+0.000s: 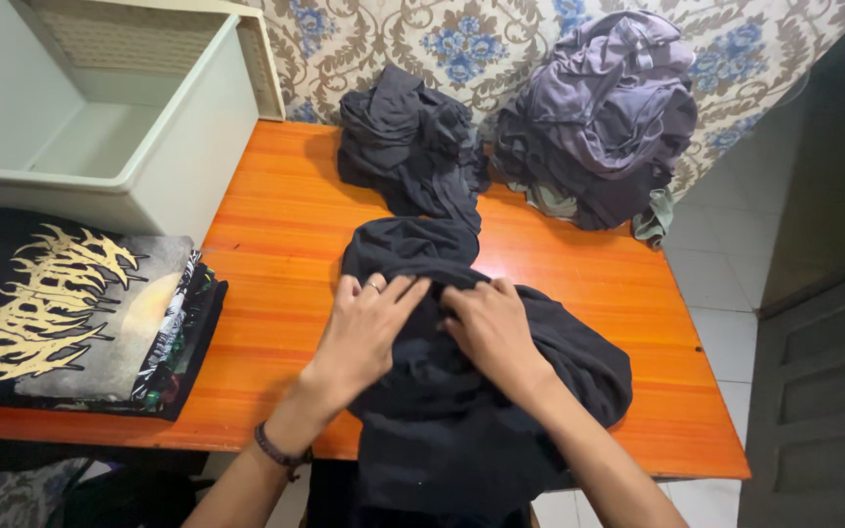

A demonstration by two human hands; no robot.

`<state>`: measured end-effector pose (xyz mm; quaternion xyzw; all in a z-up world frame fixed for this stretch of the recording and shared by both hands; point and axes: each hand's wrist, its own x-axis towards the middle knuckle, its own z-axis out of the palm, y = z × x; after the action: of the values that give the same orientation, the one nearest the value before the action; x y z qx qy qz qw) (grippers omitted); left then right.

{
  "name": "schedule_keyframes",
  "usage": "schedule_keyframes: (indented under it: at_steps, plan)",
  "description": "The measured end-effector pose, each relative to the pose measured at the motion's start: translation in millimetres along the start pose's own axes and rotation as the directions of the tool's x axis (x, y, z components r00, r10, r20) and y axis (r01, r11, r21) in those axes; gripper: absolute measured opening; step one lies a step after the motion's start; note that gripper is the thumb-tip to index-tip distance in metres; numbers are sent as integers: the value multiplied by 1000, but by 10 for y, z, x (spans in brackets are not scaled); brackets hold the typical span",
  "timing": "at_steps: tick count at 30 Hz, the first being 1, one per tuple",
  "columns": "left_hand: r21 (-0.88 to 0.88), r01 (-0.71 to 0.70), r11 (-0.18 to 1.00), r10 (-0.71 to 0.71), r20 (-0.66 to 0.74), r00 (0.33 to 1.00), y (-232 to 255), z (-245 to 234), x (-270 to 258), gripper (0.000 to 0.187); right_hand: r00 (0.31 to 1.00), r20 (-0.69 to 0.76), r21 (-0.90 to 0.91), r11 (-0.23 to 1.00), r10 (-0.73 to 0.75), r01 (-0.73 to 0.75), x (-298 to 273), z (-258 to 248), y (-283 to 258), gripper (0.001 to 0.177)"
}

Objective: The person folds a black long-sleeved shirt by spreading it flat on a table, smoothing the surface with their hands, and aligning the sleeves across the torso.

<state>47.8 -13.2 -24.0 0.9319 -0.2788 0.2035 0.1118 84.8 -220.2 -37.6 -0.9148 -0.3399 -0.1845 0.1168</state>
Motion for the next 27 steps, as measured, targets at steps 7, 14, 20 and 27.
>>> schedule_keyframes:
  at_steps: [7,14,20,27]
  plan:
    - [101,87,991,-48,-340,939,-622,257,697,56,930,-337,266,962,147,-55,697,-75,406,19]
    - [-289,246,925,-349,-392,851,-946,420,926,21,564,-824,184,910,-64,373,902,-270,408,18]
    - [-359,223,906,-320,-238,917,-766,39,1140,10,524,-843,167,868,-120,468,1024,-190,564,16]
    - [-479,-495,725,256,-480,839,-516,-584,1284,47,606,-788,216,876,-105,432,1002,-273,776,22]
